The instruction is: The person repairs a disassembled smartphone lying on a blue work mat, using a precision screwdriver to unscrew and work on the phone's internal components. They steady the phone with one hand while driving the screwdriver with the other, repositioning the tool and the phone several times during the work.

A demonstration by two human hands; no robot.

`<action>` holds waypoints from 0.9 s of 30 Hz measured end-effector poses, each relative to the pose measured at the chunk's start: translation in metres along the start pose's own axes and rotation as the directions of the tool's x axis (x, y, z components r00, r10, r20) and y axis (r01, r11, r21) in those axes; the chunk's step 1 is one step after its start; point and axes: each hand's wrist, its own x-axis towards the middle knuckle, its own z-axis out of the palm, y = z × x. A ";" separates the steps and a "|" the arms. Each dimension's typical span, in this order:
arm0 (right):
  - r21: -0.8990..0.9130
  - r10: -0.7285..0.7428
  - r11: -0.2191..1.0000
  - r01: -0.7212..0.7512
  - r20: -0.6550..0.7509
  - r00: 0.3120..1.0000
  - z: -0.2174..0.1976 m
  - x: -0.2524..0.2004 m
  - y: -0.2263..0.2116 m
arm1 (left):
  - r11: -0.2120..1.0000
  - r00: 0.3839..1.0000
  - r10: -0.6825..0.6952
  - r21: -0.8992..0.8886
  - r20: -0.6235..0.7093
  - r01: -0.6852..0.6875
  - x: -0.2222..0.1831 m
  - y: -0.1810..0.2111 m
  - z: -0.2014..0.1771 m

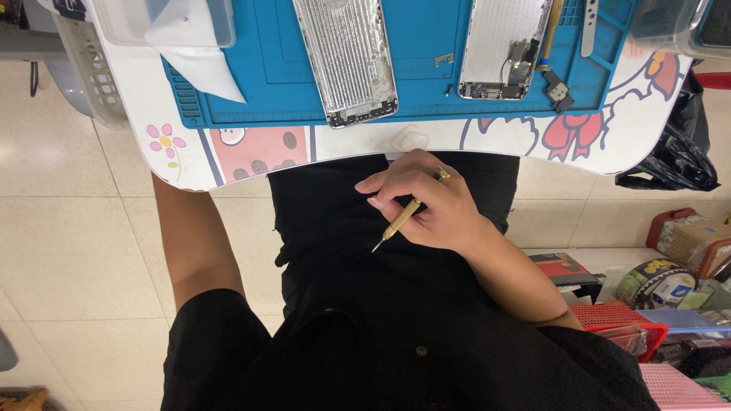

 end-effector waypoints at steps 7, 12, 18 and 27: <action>0.037 0.007 0.999 -0.007 -0.005 1.000 -0.007 -0.008 0.004 | 0.999 0.999 -0.020 -0.051 -0.039 0.018 0.045 -0.010 0.027; 0.349 0.172 0.914 -0.207 0.130 0.977 -0.032 -0.021 0.012 | 0.996 0.997 -0.033 -0.083 -0.065 0.028 0.055 -0.015 0.034; 0.388 0.301 0.889 -0.242 -0.098 0.949 -0.056 -0.018 0.011 | 0.991 0.995 -0.056 -0.124 -0.082 0.046 0.053 -0.018 0.030; 0.187 0.128 0.982 -0.032 -0.527 0.840 -0.091 -0.036 0.050 | 0.984 0.991 -0.084 -0.166 -0.102 0.066 0.053 -0.004 0.024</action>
